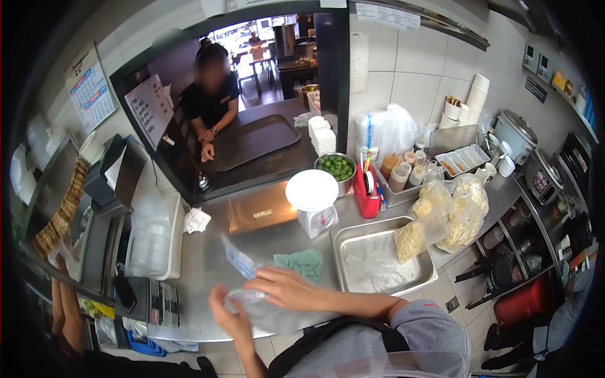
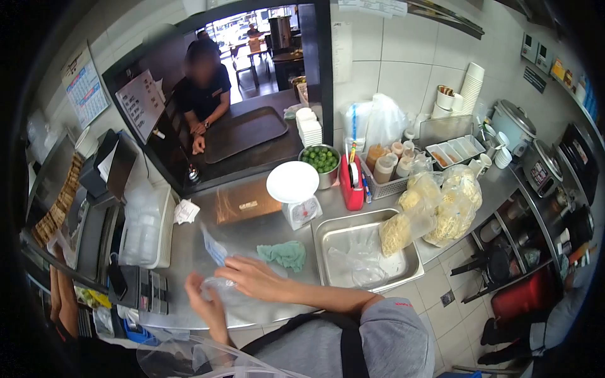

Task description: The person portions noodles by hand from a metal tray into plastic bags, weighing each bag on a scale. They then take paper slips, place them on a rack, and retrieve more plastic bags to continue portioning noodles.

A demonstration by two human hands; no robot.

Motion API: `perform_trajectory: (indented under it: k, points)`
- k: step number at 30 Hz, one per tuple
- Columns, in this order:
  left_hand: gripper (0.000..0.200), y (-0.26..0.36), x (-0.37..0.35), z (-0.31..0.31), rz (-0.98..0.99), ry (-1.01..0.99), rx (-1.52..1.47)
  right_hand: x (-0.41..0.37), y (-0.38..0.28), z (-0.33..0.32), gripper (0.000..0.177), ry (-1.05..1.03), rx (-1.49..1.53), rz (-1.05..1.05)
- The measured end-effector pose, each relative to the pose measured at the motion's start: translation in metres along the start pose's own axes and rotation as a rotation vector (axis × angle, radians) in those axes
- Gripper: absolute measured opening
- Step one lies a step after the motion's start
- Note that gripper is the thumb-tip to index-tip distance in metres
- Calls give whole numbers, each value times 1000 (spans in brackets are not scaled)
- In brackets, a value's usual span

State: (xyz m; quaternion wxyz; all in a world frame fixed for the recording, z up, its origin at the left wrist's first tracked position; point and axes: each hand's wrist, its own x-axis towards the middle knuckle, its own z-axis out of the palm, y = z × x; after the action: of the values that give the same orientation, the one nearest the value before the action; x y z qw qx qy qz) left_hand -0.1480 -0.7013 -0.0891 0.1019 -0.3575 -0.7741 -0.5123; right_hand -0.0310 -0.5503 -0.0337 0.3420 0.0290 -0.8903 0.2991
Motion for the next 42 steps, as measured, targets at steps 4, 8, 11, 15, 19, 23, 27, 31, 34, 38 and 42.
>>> perform_trajectory:
  k: [4,8,11,15,19,23,27,31,34,38,42]
  points:
    - [59,-10,-2,-30,-268,-62,-74,-22,20,7,28,-121,-179,208]
    - [65,35,-13,2,72,-119,10,-25,10,19,19,-122,-70,143]
    - [65,-24,-15,2,-49,-82,169,-28,7,17,23,-222,38,138]
    - [60,-54,7,-41,-182,-145,514,-34,53,-7,29,-294,-372,214]
    - [68,-11,30,-73,-143,-59,671,14,50,-53,43,-102,-455,269]
    - [56,2,33,-79,483,845,718,20,23,-62,51,582,-493,-181]
    - [67,-76,-18,-55,-687,-905,841,-54,110,8,52,-631,-389,164]
    - [64,-89,-37,-40,-455,68,433,-53,106,26,60,-236,-365,277]
    - [43,-57,-27,-38,-104,207,641,-18,98,9,53,140,173,385]
    - [14,-98,-50,-14,-481,-184,-423,-20,109,37,53,165,624,385]
    - [17,-35,-45,9,-825,-294,-1107,-23,87,25,64,135,-333,400]
